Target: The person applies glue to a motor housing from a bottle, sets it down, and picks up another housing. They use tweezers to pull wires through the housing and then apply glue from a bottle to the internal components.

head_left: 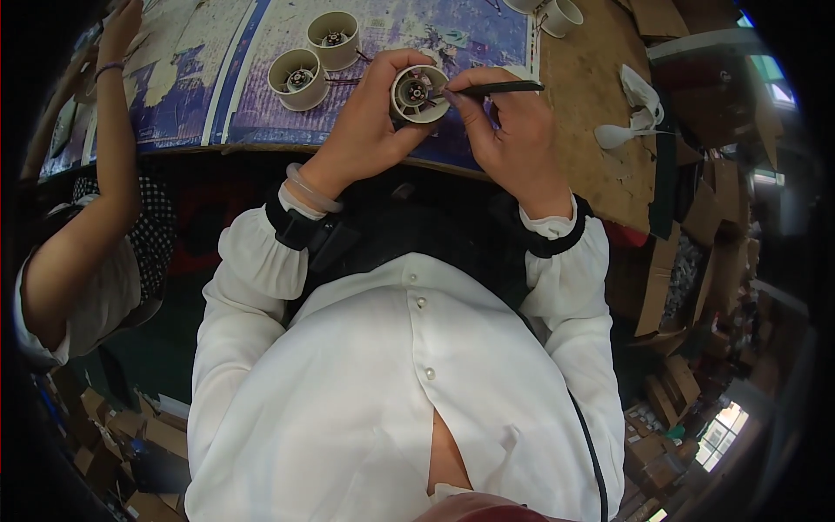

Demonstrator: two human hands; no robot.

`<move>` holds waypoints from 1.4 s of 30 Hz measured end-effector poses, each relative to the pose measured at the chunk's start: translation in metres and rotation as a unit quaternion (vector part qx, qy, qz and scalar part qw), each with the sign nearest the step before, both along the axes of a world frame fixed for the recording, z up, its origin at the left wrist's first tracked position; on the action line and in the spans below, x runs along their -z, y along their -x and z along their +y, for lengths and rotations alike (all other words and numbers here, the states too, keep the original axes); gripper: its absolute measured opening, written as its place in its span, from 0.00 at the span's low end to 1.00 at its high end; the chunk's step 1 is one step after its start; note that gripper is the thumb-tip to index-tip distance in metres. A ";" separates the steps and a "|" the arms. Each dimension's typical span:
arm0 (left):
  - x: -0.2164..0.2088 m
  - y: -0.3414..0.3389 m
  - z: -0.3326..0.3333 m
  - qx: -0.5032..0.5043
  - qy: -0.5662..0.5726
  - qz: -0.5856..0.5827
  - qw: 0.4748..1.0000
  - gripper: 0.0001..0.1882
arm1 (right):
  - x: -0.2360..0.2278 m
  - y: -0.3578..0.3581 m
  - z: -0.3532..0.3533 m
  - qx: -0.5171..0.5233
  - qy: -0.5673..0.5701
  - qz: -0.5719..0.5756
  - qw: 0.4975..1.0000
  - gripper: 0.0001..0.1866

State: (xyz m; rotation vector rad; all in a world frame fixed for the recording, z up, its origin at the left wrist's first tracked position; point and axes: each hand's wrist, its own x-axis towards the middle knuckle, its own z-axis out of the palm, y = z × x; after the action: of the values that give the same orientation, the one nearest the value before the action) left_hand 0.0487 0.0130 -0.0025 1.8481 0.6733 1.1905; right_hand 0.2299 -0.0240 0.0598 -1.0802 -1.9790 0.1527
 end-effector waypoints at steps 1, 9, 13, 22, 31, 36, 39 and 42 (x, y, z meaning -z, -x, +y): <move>0.002 0.000 0.001 -0.001 -0.004 0.004 1.000 0.32 | 0.000 0.000 0.000 0.001 0.002 -0.004 1.000 0.05; 0.000 0.000 0.000 -0.007 -0.017 0.023 1.000 0.32 | 0.010 -0.003 0.003 -0.048 -0.054 -0.031 0.997 0.08; 0.000 0.000 0.000 -0.005 -0.017 0.007 1.000 0.32 | 0.006 -0.004 -0.005 -0.029 0.000 0.015 0.999 0.09; 0.000 0.001 0.002 -0.007 -0.001 -0.008 1.000 0.31 | -0.010 -0.011 -0.014 -0.113 -0.060 0.014 0.992 0.09; 0.002 0.004 0.004 0.040 0.043 -0.091 0.994 0.32 | 0.001 -0.080 0.003 0.211 0.108 -0.311 0.921 0.11; 0.003 0.003 0.004 0.039 0.047 -0.092 0.994 0.33 | -0.015 -0.043 0.003 0.015 -0.032 -0.119 0.992 0.13; 0.005 0.006 0.005 0.044 0.054 -0.093 0.993 0.34 | -0.004 -0.025 0.004 -0.030 -0.021 -0.112 0.993 0.13; 0.006 0.005 0.006 0.043 0.036 -0.086 0.995 0.34 | 0.004 -0.022 0.002 -0.044 -0.018 -0.111 0.993 0.13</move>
State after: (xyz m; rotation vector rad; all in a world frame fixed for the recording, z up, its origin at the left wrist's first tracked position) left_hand 0.0442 0.0192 -0.0088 1.6771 0.5287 1.2362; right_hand 0.2514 -0.0223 0.0563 -1.0247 -2.2214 0.0452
